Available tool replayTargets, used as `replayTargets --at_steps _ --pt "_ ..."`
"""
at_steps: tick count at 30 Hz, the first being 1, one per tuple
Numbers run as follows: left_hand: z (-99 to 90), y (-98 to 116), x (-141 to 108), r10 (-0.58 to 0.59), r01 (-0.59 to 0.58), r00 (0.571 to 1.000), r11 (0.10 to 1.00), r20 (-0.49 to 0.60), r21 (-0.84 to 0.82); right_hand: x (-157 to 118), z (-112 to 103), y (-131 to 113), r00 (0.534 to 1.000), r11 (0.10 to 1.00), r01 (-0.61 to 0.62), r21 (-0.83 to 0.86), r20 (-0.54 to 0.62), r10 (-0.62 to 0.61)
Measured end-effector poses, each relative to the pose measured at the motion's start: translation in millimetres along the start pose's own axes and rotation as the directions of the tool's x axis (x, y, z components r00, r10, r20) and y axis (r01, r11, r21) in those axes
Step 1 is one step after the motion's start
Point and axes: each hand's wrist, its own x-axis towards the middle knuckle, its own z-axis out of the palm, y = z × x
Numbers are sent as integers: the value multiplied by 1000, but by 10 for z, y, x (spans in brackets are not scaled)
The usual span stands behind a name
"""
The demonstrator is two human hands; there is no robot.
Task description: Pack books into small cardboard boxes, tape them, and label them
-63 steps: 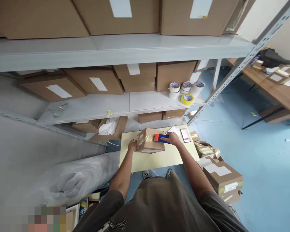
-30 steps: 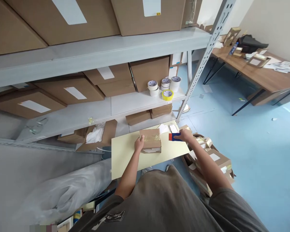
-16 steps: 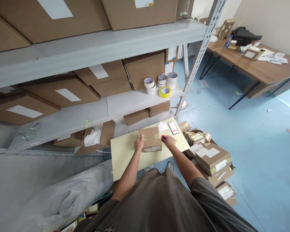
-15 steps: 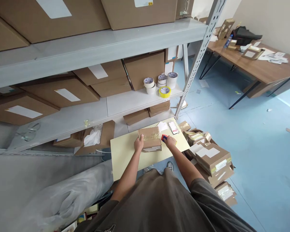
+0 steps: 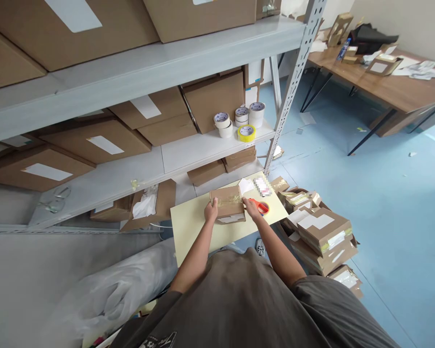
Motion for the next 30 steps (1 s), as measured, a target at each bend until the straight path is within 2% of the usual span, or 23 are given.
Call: replayTargets --at_steps 2,6,8,11,14,17,20,23,27,30 --pt "-25 -5 13 8 -8 1000 1000 7 -13 -87 67 -163 999 984 29 177 21 -34" --pt "-175 -126 30 20 -21 1000 999 -13 -47 -134 114 -440 994 966 -44 256 107 16" --pt "-288 -265 21 40 -46 997 994 -64 -98 -105 134 -554 991 957 -20 290 134 -20" --pt "-417 -548 -28 144 -170 983 946 -113 -276 -77 234 -669 988 930 75 360 98 -118" --pt "-397 -845 -104 239 -248 968 850 -81 -464 -106 431 -674 989 927 87 364 78 -123" --pt "-229 -1095 -184 199 -154 980 819 23 -553 -159 686 -563 988 956 15 294 144 -60" --pt "-46 -1266 -252 43 -1 996 875 76 -485 -191 921 -401 986 979 -47 199 168 13" --pt "13 -1356 -287 -16 30 999 937 42 -349 -192 1060 -273 990 987 -45 157 140 23" --pt "-115 -1427 -262 -46 68 994 971 99 -228 -203 1103 -150 988 996 -68 60 145 59" --pt "-237 -1459 -216 -104 125 984 981 144 -149 -250 1094 -46 988 995 -72 64 141 62"
